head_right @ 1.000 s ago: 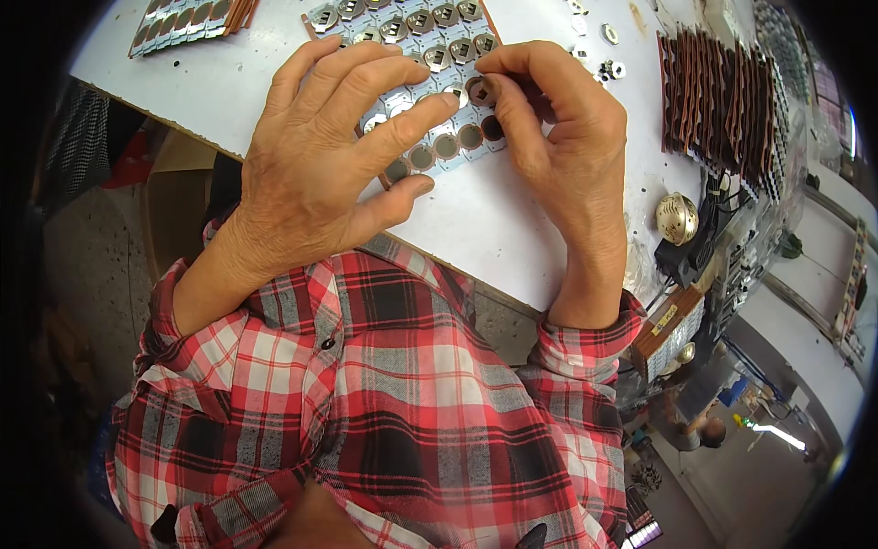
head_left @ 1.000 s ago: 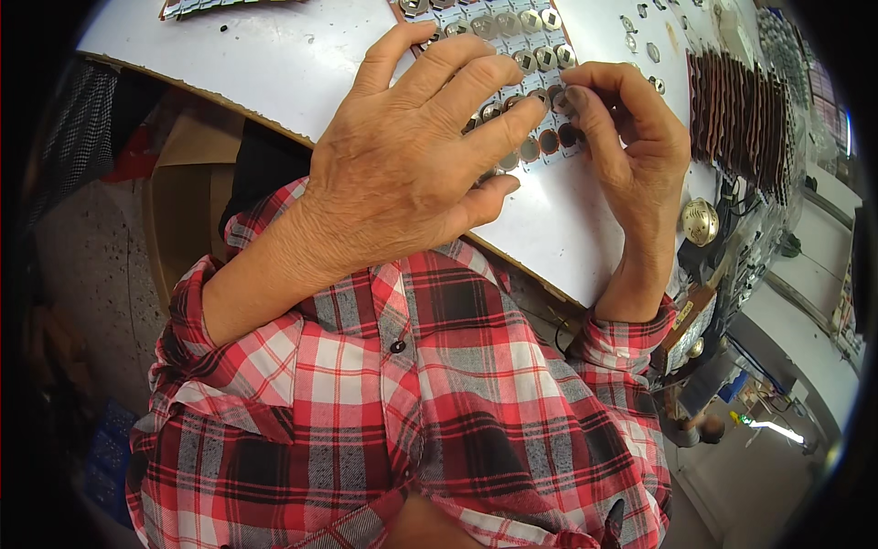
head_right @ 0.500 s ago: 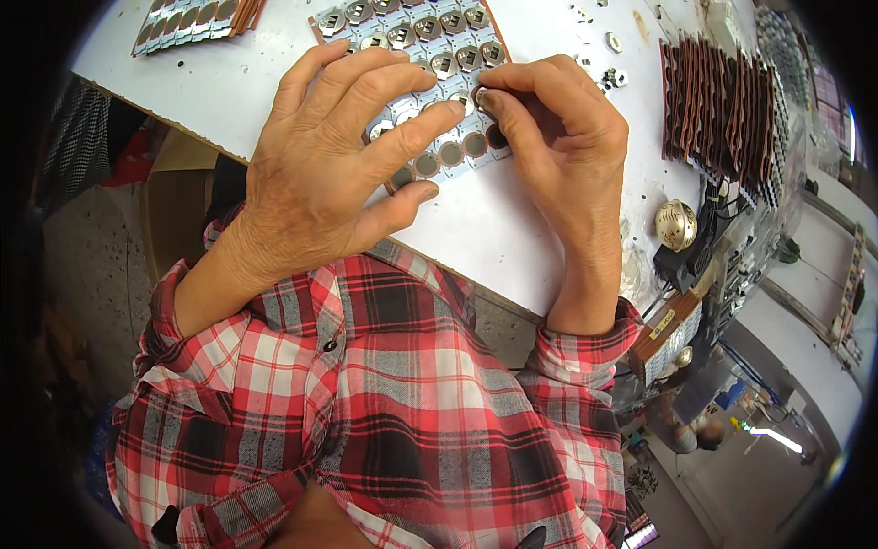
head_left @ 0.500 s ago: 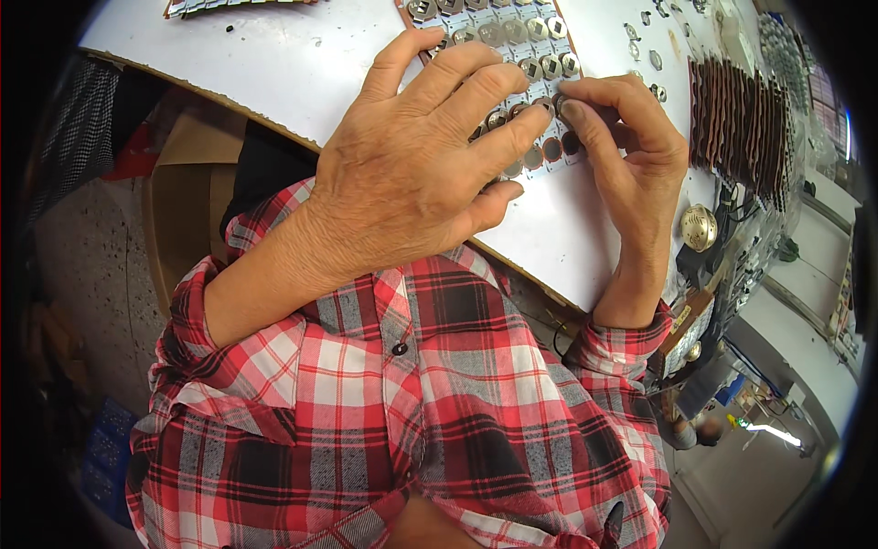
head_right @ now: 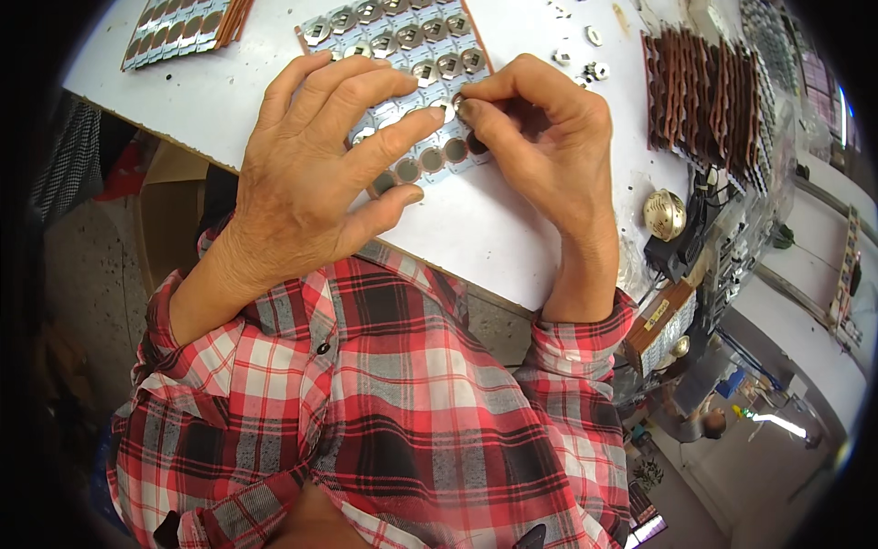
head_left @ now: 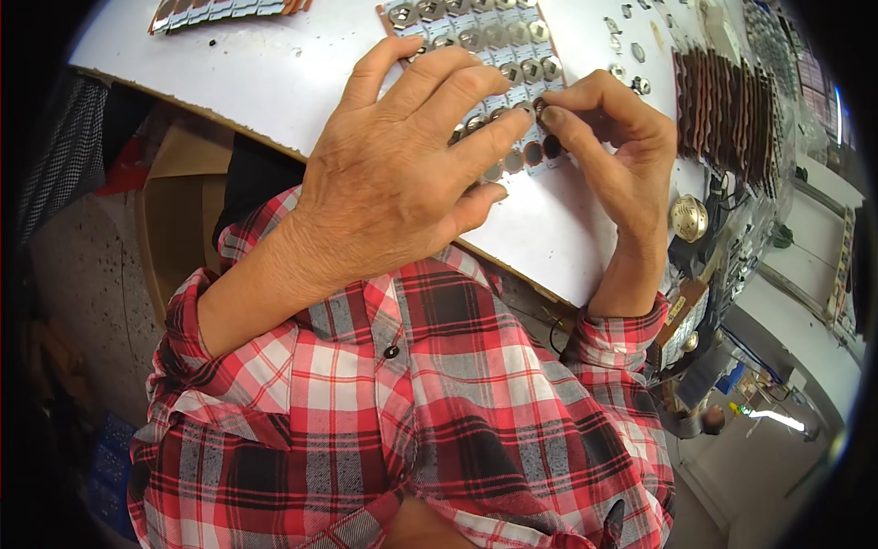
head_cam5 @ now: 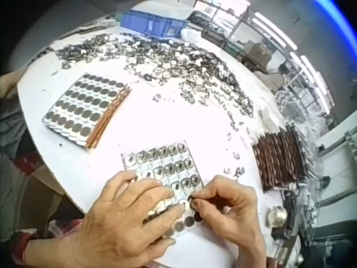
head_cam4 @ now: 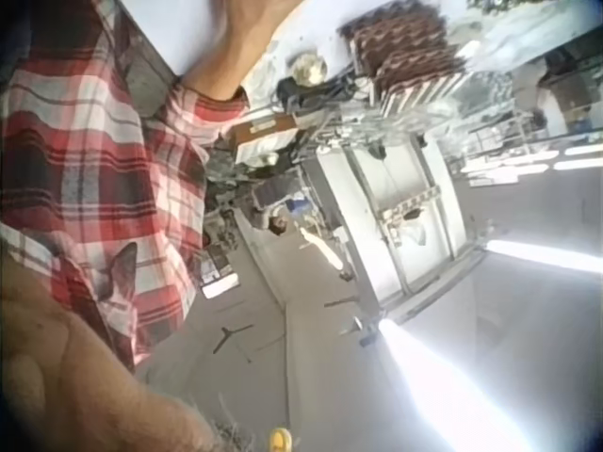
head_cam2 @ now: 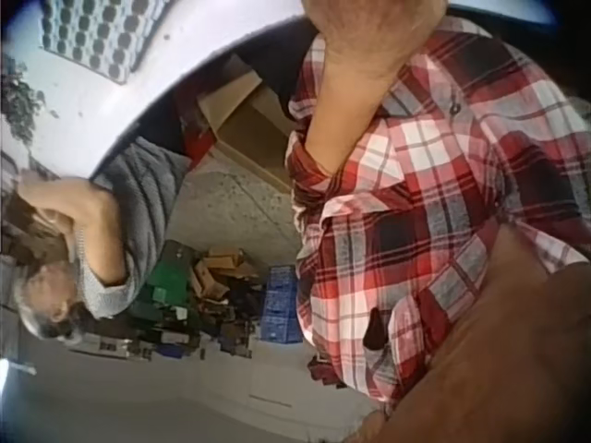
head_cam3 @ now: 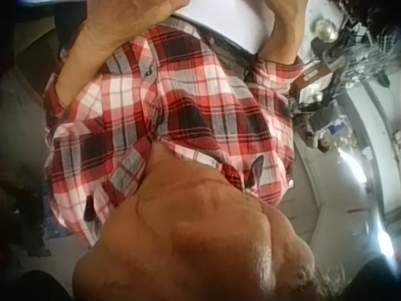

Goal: Manually placing small metallic components into a circular grid tray template on a workbench.

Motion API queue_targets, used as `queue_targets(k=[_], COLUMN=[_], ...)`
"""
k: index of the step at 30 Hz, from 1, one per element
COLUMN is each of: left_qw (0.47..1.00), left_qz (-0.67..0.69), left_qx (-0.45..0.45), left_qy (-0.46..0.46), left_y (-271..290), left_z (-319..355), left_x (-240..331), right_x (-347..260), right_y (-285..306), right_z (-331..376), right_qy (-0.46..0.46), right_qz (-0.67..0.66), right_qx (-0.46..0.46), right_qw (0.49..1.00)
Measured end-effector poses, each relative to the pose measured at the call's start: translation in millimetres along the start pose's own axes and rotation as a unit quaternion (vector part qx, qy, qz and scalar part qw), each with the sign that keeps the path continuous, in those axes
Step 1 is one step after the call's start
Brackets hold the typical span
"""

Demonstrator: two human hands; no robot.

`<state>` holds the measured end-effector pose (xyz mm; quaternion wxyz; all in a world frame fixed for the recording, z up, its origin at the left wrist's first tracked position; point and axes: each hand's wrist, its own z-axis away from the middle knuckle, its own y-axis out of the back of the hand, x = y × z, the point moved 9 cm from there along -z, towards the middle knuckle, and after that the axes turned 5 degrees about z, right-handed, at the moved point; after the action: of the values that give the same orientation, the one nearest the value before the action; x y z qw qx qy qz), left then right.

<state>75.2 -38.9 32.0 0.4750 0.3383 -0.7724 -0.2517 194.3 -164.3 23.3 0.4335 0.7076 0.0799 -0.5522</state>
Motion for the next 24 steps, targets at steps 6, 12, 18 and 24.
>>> queue_targets(k=[6, 12, 18, 24], left_qw=[1.000, 1.000, 1.000, 1.000], left_qz=[0.000, 0.003, -0.013, -0.013], left_qx=[0.005, 0.004, 0.012, 0.016], left_qy=[-0.008, -0.010, -0.012, -0.012], left_y=[0.3, -0.6, 0.4, -1.0], left_z=[0.5, -1.3, 0.7, 0.9], left_x=[-1.8, -1.4, -1.0, -1.9], right_x=[-8.8, -1.0, 10.1, 4.3], right_y=[-3.8, 53.7, 59.3, 51.6], right_z=[1.3, 5.0, -6.4, -3.1], right_qy=[-0.027, 0.048, 0.039, 0.041], right_qz=[0.087, 0.175, 0.369, 0.217], right_qx=[0.023, 0.235, 0.223, 0.188], right_qw=[0.996, 0.955, 0.902, 0.957])
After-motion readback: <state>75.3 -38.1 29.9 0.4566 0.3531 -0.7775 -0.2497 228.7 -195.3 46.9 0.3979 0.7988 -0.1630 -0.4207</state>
